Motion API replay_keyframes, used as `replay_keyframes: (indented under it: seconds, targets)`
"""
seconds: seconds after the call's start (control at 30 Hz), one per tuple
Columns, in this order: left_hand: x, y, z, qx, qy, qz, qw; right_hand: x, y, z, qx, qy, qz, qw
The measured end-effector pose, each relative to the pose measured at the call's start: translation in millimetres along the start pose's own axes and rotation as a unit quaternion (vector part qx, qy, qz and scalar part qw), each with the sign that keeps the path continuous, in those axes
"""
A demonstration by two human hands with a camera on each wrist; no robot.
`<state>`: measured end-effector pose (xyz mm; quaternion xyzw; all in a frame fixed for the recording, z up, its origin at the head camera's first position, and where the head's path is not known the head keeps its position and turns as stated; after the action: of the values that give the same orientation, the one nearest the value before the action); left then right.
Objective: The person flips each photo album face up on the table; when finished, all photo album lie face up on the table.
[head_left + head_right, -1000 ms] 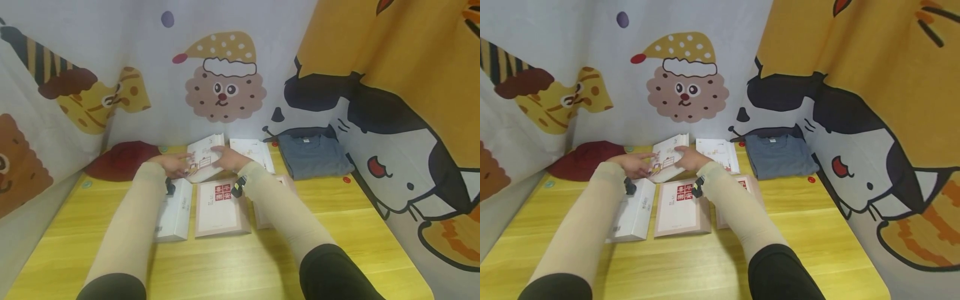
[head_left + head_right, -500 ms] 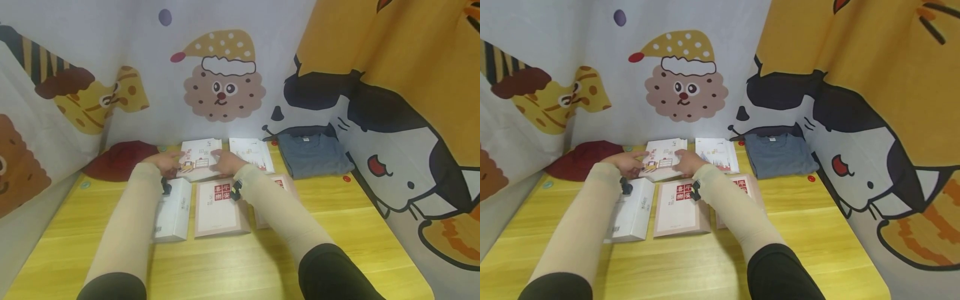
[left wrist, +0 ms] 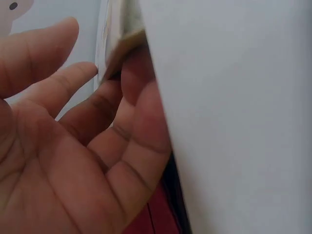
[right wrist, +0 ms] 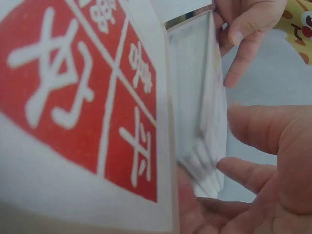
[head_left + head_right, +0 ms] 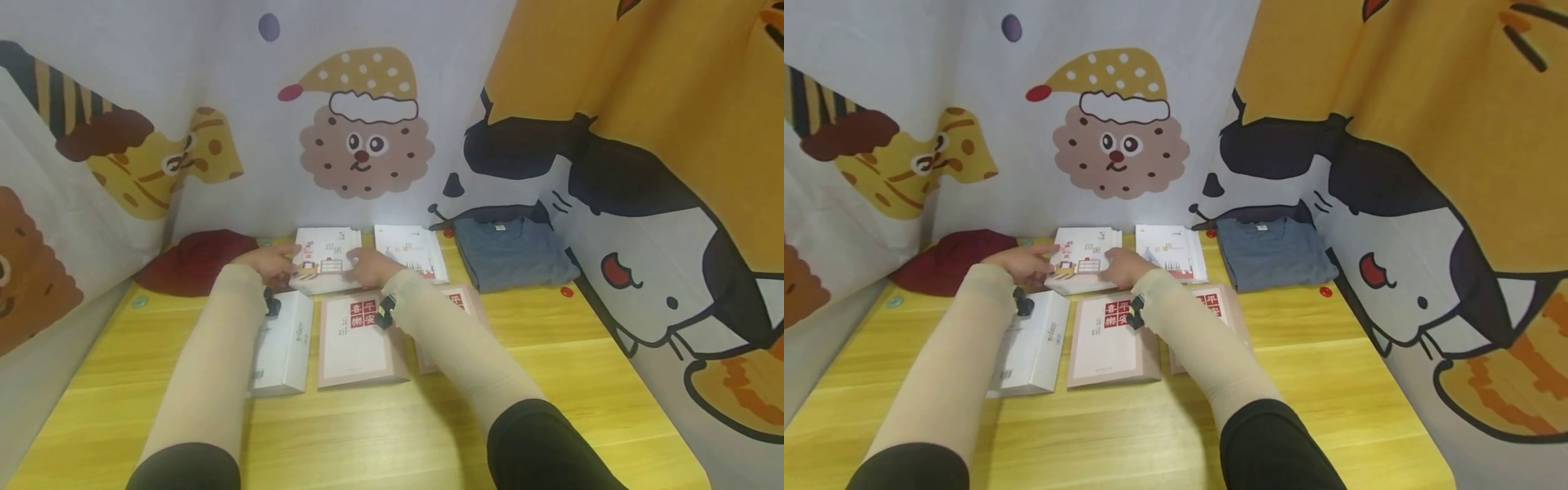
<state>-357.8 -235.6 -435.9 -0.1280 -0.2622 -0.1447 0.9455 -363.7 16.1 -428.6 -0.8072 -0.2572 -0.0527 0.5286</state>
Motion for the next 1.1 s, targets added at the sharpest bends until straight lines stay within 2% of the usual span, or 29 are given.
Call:
replay_keyframes:
  seconds: [0.13, 0.33, 0.53, 0.67, 0.8, 0.9, 1.1]
  targets:
    - [0.8, 0.3, 2.0, -0.006, 0.006, -0.002, 1.0000, 1, -1, 0, 0.000, -0.003, 0.000, 1.000]
    - [1.6, 0.7, 4.1, 0.004, 0.020, -0.011, 0.9997, 2, -2, -3, -0.035, -0.019, 0.009, 0.999]
    - [3.5, 3.5, 3.7, 0.014, 0.023, -0.012, 0.9996, 4, 0, -2, -0.054, -0.013, 0.001, 0.998]
    - [5.1, 3.5, 4.1, 0.018, 0.038, -0.019, 0.9989, 6, -1, -1, -0.047, -0.030, 0.016, 0.998]
    - [6.2, -3.3, 6.2, -0.027, 0.071, 0.003, 0.9971, 10, -2, -3, -0.040, -0.054, 0.035, 0.997]
    - [11.9, -8.9, 7.8, -0.053, 0.086, 0.031, 0.9945, 16, -1, -5, -0.058, -0.067, 0.037, 0.995]
    - [39.3, -9.0, 9.9, -0.032, 0.112, 0.057, 0.9916, 31, 9, -13, -0.081, -0.113, 0.034, 0.990]
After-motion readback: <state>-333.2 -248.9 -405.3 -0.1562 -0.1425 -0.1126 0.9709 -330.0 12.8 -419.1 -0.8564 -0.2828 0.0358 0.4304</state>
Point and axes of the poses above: each hand's wrist, its own x-axis away from the middle knuckle, its own y-axis out of the palm, z = x × y, the point moved 3 cm from there along -x, towards the middle knuckle, and after that the axes turned 13 degrees about x, right-handed, at the moved point
